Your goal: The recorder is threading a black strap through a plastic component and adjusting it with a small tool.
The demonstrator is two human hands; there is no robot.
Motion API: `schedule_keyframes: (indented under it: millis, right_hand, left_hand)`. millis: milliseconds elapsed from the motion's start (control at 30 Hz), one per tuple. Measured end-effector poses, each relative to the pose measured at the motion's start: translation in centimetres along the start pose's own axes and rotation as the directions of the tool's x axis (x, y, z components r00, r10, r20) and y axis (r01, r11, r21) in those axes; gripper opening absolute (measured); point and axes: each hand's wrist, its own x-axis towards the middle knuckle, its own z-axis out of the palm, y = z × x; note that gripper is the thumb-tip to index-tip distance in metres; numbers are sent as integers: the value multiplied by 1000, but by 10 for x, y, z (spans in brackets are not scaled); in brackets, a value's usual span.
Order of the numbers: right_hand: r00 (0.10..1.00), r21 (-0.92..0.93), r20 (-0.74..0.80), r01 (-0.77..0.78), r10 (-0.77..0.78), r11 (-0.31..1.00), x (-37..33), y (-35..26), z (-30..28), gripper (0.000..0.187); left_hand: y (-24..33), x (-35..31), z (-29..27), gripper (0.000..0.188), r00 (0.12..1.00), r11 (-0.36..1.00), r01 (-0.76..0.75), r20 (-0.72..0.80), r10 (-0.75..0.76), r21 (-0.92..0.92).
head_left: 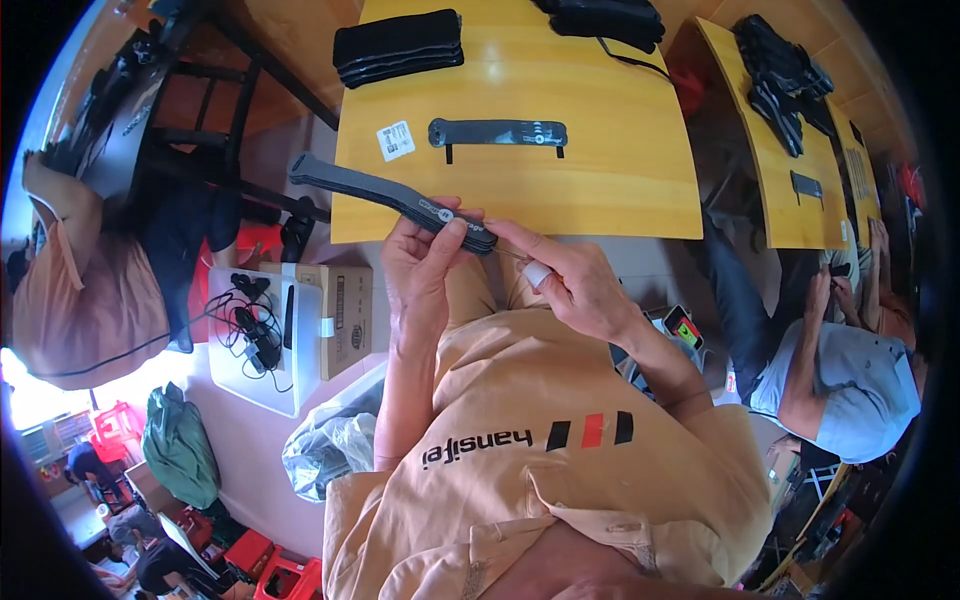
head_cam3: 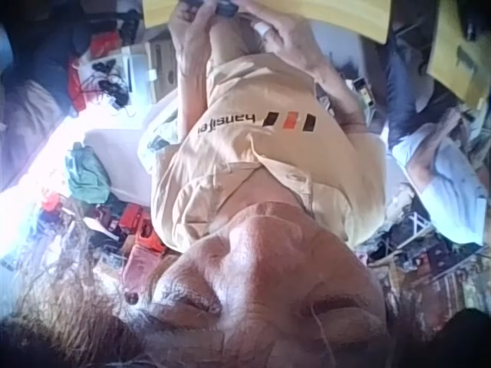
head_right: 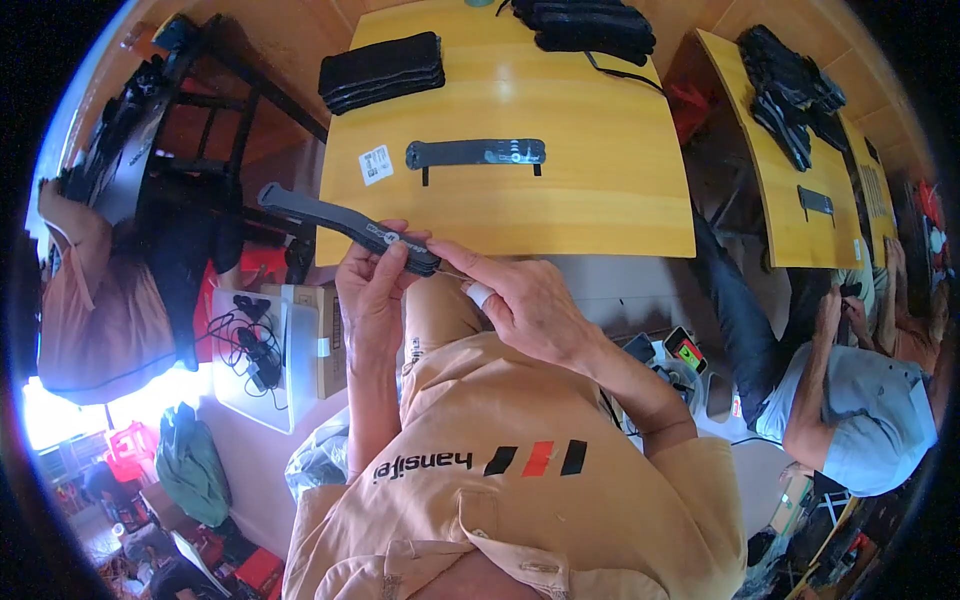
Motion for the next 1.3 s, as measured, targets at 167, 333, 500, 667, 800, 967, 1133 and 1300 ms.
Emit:
schedule_keyframes:
  millis: [167, 333, 500, 667, 800, 967, 1133, 1300]
  right_hand:
    - [1000, 11, -15, 27, -27, 1000, 0, 2, 1, 61]
    - [1000, 6, -5, -1, 1, 1000, -1, 0, 0, 64]
    - [999, -39, -15, 37, -37, 999, -1, 3, -1, 65]
    - [999, -108, -41, 2, -7, 994, -2, 0, 0, 65]
    - [996, -114, -91, -12, 2, 993, -4, 4, 4, 65]
    - [971, 237, -33, -224, 238, 945, -3, 8, 9, 62]
    - [968, 347, -20, -228, 250, 910, 0, 14, 14, 54]
    - [971, -274, -208, 59, -119, 960, 1, 0, 12, 54]
  left_hand:
    - [0, -2, 1, 24, 999, 998, -48, -4, 49, 34]
    - [2, -4, 5, 27, 998, 994, -62, -20, 64, 85]
    - [3, -6, 7, 28, 995, 989, -99, -7, 101, 114]
    - [1, -8, 12, 28, 982, 956, -167, -44, 183, 242]
    - [-7, -9, 16, 27, 965, 929, -225, -69, 255, 293]
    - [-10, -6, 15, 25, 956, 904, -225, -95, 277, 363]
    - [-15, -4, 14, 24, 957, 929, -227, -109, 268, 293]
    - [-11, -2, 15, 24, 953, 929, -237, -117, 279, 284]
